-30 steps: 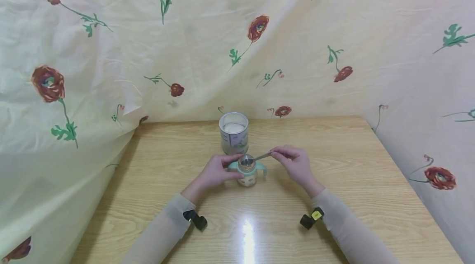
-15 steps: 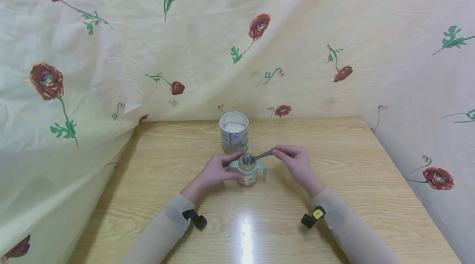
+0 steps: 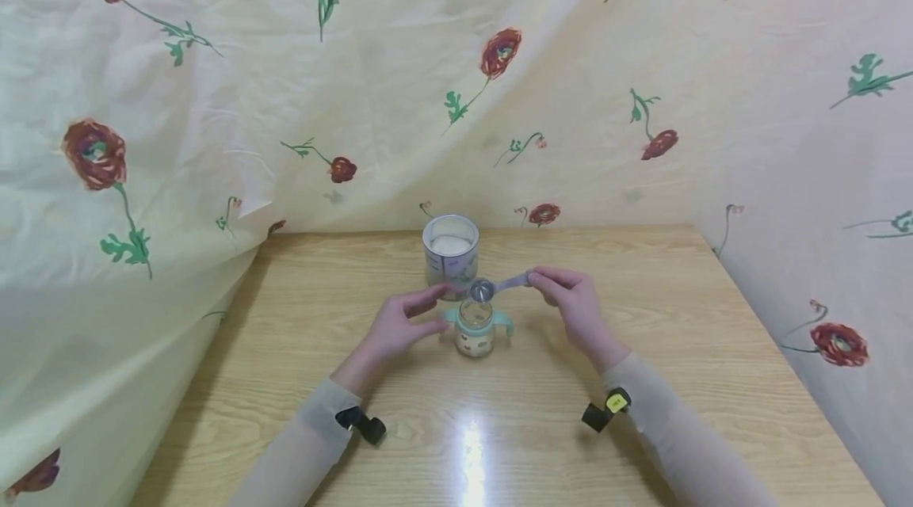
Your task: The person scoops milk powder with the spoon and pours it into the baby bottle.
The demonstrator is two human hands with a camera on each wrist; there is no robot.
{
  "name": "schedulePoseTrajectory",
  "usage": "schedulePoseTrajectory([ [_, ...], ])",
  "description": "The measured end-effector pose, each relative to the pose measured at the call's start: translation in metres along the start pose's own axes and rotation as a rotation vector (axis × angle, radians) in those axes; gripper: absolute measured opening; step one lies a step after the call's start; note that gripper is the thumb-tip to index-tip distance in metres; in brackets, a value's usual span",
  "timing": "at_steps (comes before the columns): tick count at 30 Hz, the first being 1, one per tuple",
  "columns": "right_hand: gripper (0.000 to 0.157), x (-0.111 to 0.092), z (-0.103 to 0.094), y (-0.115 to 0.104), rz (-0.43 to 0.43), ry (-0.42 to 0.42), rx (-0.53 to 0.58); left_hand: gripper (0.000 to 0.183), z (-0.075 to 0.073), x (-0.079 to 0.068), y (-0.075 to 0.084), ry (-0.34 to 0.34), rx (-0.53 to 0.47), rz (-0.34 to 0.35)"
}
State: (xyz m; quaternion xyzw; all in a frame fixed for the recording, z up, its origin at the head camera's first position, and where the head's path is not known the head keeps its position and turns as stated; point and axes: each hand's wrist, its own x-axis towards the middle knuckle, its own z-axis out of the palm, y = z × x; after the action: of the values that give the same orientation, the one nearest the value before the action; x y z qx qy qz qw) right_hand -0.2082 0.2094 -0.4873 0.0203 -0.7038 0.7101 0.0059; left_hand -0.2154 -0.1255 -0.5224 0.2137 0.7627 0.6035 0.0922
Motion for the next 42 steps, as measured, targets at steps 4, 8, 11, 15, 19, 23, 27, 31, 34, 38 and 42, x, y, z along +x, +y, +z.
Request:
schedulePoseTrajectory([
  [4,0.011,0.005,0.001,-0.006,0.022,0.0,0.019,0.066,-0.006,-0.004,0.002,0.054,-0.001,0.009],
  [8,0.012,0.009,0.002,-0.012,0.028,0.005,0.045,0.064,-0.011,-0.005,0.004,0.113,-0.006,0.016],
  [11,0.012,0.012,0.004,-0.018,0.054,0.018,0.08,0.066,-0.015,-0.003,0.004,0.149,-0.002,0.041],
  [15,0.01,0.015,0.007,-0.026,0.091,0.039,0.137,0.073,-0.017,0.001,0.003,0.186,0.022,0.079],
  [19,0.009,0.021,0.012,-0.033,0.086,0.07,0.187,0.077,-0.017,0.008,0.001,0.22,0.03,0.092],
  [23,0.017,0.029,0.016,-0.038,0.092,0.093,0.176,0.077,-0.015,0.016,-0.002,0.249,0.002,0.08],
  [27,0.033,0.035,0.022,-0.042,0.111,0.11,0.103,0.079,-0.013,0.023,-0.003,0.276,-0.009,0.042],
  [31,0.045,0.041,0.028,-0.048,0.102,0.134,-0.002,0.085,-0.011,0.032,-0.003,0.299,0.003,0.018],
  [34,0.049,0.047,0.032,-0.051,0.075,0.15,-0.064,0.088,-0.01,0.041,-0.005,0.311,0.007,0.015],
  [38,0.047,0.057,0.04,-0.05,0.019,0.137,-0.13,0.089,-0.009,0.049,-0.009,0.337,-0.001,0.015],
  [42,0.037,0.062,0.046,-0.05,-0.07,0.115,-0.185,0.09,-0.007,0.056,-0.007,0.339,-0.017,0.041],
])
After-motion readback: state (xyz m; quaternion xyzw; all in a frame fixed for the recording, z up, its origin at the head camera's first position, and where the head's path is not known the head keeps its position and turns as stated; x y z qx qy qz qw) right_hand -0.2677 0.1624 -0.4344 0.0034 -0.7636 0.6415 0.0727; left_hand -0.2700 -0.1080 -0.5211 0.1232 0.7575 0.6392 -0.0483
